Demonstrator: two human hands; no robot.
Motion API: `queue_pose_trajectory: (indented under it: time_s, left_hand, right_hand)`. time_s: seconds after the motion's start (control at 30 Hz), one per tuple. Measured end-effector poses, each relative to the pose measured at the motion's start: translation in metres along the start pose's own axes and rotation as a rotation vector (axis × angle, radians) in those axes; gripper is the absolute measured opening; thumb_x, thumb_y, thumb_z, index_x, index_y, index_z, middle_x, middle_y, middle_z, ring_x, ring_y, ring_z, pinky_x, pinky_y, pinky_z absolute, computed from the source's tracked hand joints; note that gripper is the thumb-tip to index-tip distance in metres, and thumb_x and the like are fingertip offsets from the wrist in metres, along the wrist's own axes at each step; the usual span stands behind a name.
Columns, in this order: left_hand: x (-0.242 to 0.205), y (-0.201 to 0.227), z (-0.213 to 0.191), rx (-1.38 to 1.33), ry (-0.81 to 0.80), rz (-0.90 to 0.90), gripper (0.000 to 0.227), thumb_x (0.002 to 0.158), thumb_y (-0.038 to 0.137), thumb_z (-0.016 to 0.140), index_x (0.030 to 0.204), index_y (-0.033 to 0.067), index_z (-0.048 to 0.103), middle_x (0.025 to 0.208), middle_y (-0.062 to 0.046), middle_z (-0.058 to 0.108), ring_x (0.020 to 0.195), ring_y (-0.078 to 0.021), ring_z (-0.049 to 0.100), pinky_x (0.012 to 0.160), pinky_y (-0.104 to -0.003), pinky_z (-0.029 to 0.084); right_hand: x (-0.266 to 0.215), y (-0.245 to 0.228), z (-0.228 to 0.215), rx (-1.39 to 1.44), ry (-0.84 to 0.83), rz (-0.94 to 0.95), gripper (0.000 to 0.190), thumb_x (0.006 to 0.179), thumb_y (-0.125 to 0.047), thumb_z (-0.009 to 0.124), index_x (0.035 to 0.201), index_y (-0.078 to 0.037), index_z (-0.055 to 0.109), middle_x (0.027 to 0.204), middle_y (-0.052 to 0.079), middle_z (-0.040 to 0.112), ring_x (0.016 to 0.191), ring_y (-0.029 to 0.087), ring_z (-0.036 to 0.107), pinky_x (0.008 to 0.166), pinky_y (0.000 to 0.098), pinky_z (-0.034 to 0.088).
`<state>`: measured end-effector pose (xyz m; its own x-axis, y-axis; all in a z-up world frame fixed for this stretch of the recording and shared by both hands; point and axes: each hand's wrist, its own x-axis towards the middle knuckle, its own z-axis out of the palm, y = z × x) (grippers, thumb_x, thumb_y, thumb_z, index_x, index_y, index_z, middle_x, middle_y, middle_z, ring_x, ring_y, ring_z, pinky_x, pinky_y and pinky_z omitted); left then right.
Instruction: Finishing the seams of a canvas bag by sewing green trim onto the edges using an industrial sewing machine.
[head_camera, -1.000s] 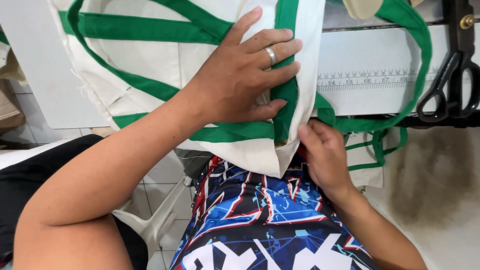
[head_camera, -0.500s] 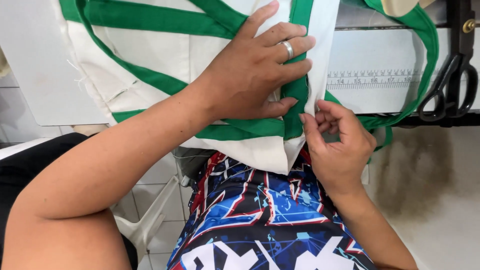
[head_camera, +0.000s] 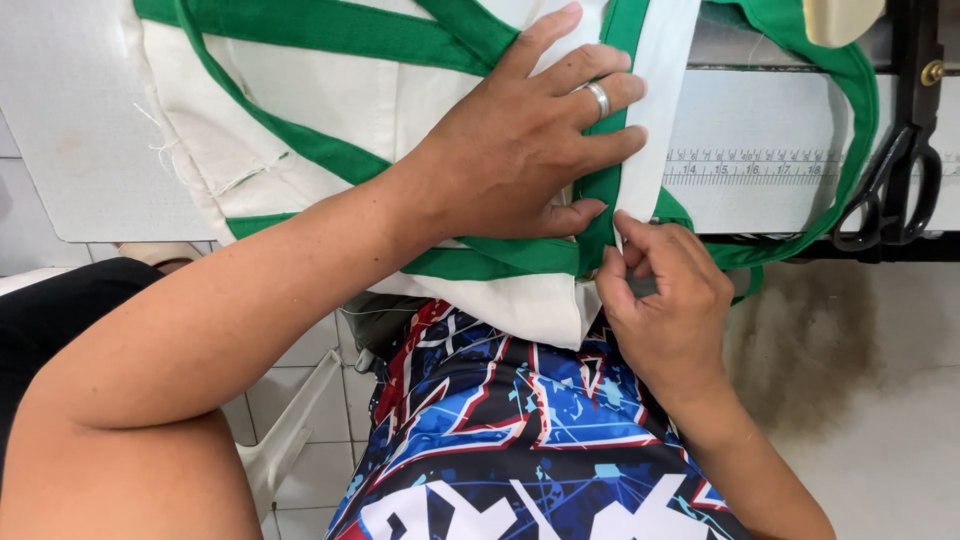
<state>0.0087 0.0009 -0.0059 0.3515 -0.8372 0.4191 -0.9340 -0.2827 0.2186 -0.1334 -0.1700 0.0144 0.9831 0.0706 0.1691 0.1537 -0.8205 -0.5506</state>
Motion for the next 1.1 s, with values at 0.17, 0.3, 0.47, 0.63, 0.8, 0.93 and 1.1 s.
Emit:
queue_pose_trajectory:
  time_s: [0.17,0.3,0.47,0.63,0.8,0.93,1.1]
  left_hand:
    - [0.000,0.003,-0.001,0.075,-0.047,-0.002,0.052,0.089,0.050,0.071,0.125,0.0127,0.067,0.139,-0.013,0.049,0.135,-0.0324,0.031,0.109,-0.053,0.024]
    - [0.006,0.011,0.006,0.065,-0.011,-0.076,0.043,0.101,0.050,0.066,0.115,0.0092,0.068,0.130,-0.010,0.061,0.128,-0.0275,0.048,0.110,-0.051,0.023]
    - [0.010,0.016,0.005,0.160,-0.063,-0.138,0.066,0.091,0.061,0.069,0.123,0.0040,0.064,0.134,-0.010,0.060,0.130,-0.0272,0.047,0.113,-0.052,0.019]
    - [0.013,0.016,0.003,0.068,-0.077,-0.239,0.088,0.078,0.075,0.081,0.123,0.0049,0.054,0.142,-0.021,0.045,0.135,-0.0345,0.036,0.113,-0.049,0.024]
    - [0.013,0.014,0.001,0.079,-0.064,-0.212,0.090,0.082,0.074,0.079,0.130,0.0011,0.057,0.143,-0.018,0.047,0.136,-0.0323,0.036,0.114,-0.049,0.022]
    - [0.013,0.014,0.000,0.055,-0.091,-0.230,0.091,0.082,0.072,0.079,0.134,0.0012,0.054,0.143,-0.017,0.048,0.136,-0.0318,0.035,0.114,-0.049,0.021]
    - [0.013,0.013,-0.004,0.075,-0.096,-0.198,0.089,0.082,0.071,0.084,0.132,0.0038,0.054,0.145,-0.017,0.043,0.137,-0.0347,0.031,0.114,-0.050,0.023]
  right_hand:
    - [-0.001,0.001,0.001,0.026,0.011,0.004,0.022,0.086,0.011,0.067,0.108,0.009,0.066,0.074,0.010,0.058,0.066,0.021,0.052,0.066,0.0335,0.048]
    - [-0.003,0.004,0.003,0.000,0.018,-0.081,0.024,0.086,0.013,0.062,0.110,0.010,0.063,0.075,0.012,0.055,0.069,0.028,0.052,0.068,0.0396,0.047]
    - [0.010,0.000,-0.019,0.011,-0.102,-0.098,0.023,0.084,0.011,0.063,0.108,0.009,0.061,0.079,0.013,0.057,0.072,0.029,0.054,0.070,0.0407,0.047]
    - [0.048,0.030,-0.051,-0.141,-0.071,-0.291,0.016,0.103,-0.005,0.069,0.115,0.005,0.071,0.103,0.016,0.069,0.089,0.033,0.063,0.082,0.0419,0.048]
    - [0.113,0.071,-0.044,-0.168,-0.030,-0.559,0.015,0.105,0.001,0.070,0.119,0.005,0.071,0.128,0.022,0.071,0.112,0.042,0.065,0.099,0.0496,0.036]
    - [0.134,0.083,-0.031,-0.147,-0.081,-0.682,0.022,0.099,-0.002,0.074,0.117,0.012,0.071,0.128,0.026,0.070,0.116,0.044,0.065,0.107,0.0525,0.038]
    - [0.134,0.093,-0.030,-0.231,-0.076,-0.734,0.021,0.101,-0.007,0.073,0.117,0.007,0.072,0.131,0.022,0.070,0.116,0.042,0.063,0.102,0.0543,0.037]
